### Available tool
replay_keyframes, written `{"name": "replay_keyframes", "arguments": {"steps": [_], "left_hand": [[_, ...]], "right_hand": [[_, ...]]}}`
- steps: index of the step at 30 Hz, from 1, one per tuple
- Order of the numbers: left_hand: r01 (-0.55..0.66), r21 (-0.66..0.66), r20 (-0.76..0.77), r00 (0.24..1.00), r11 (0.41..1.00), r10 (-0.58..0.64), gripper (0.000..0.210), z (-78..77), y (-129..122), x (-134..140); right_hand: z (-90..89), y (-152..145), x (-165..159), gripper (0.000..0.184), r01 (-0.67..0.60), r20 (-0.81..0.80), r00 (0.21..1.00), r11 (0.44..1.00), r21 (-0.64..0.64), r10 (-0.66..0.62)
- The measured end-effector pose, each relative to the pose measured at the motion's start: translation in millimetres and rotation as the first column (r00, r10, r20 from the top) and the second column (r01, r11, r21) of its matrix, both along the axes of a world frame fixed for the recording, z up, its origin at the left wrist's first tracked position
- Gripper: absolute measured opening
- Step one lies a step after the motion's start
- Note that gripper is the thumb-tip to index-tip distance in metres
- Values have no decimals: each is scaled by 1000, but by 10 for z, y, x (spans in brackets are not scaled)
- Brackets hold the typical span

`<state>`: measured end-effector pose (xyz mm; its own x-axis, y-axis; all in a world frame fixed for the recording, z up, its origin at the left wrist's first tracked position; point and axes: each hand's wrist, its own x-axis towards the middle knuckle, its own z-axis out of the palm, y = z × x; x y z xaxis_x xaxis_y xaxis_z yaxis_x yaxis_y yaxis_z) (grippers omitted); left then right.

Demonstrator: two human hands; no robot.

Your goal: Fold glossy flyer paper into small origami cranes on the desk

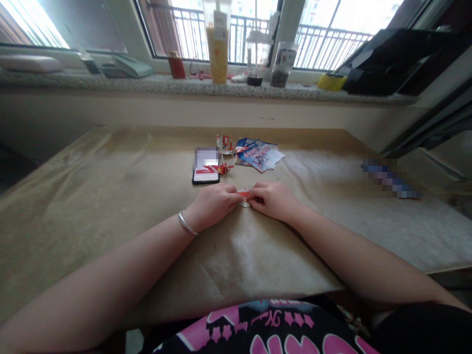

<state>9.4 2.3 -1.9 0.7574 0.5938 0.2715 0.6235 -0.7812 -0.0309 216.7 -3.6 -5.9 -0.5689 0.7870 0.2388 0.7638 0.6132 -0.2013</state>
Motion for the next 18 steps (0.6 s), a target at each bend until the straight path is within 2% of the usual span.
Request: {"name": "replay_keyframes", "arguments": {"steps": [9,14,18], "left_hand": [[59,82,49,997,995,-63,22,-56,47,-29],[117,66,67,990,991,-121,20,-95,80,-66],[108,91,34,993,990,-111,22,-90,59,-59]], "right_hand": [[0,-7,0,18,64,-37,997,997,-44,-66],[-7,-12,-2,16,79,-28,996,996,-34,-80],[-4,-9,-14,17,77,-18,997,996,-33,-78]]}}
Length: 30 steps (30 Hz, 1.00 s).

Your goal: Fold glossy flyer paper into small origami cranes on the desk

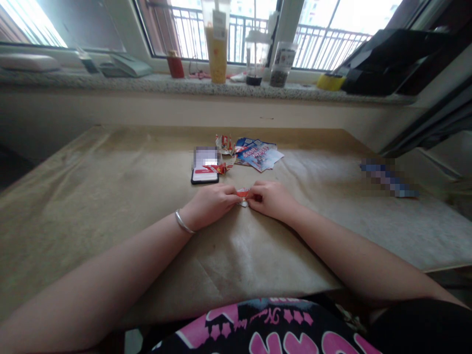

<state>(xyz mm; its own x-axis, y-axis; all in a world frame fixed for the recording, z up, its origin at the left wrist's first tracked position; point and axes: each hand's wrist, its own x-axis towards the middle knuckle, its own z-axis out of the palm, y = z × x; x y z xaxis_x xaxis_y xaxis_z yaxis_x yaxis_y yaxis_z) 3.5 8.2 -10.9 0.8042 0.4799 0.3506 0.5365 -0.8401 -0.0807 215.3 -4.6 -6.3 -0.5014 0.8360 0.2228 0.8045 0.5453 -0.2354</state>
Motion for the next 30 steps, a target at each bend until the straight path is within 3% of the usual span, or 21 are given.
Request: {"name": "replay_keyframes", "arguments": {"steps": [14,30], "left_hand": [[-41,-13,-59,997,999,40,21,81,-61,47],[-48,-15,-61,997,999,47,20,73,-43,55]], "right_hand": [[15,-41,20,24,-69,127,990,995,75,59],[-7,-10,51,22,-109,71,992,993,46,105]]}}
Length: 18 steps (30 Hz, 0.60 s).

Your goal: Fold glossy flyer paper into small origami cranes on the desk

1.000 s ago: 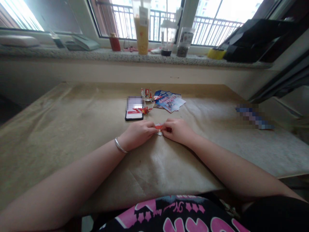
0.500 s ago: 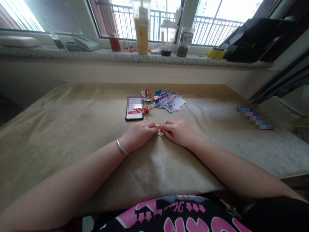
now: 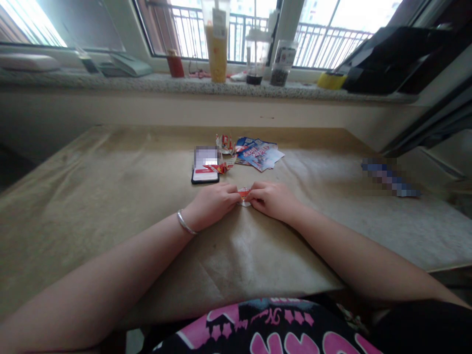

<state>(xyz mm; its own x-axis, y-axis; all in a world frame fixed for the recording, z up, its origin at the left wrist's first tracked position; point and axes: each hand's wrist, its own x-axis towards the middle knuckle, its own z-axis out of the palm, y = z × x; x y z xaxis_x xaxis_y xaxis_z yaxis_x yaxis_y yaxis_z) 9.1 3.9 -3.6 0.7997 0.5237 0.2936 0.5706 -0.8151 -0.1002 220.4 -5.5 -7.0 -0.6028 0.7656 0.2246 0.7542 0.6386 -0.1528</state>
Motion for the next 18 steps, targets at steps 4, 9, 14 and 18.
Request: {"name": "replay_keyframes", "arguments": {"steps": [4,9,14,18], "left_hand": [[18,-3,-19,1000,1000,-18,19,13,-1,2],[47,-31,-61,997,998,-49,18,38,1,-10],[47,-55,-111,992,997,-53,22,69,-2,-28],[0,-89,-136,991,996,-12,22,73,21,-69]], "right_hand": [[-12,18,9,22,-26,0,1000,1000,7,26],[20,12,3,22,-33,25,999,999,8,33],[30,8,22,22,-46,45,998,999,-1,46],[-8,5,54,23,-64,44,997,998,28,63]]}}
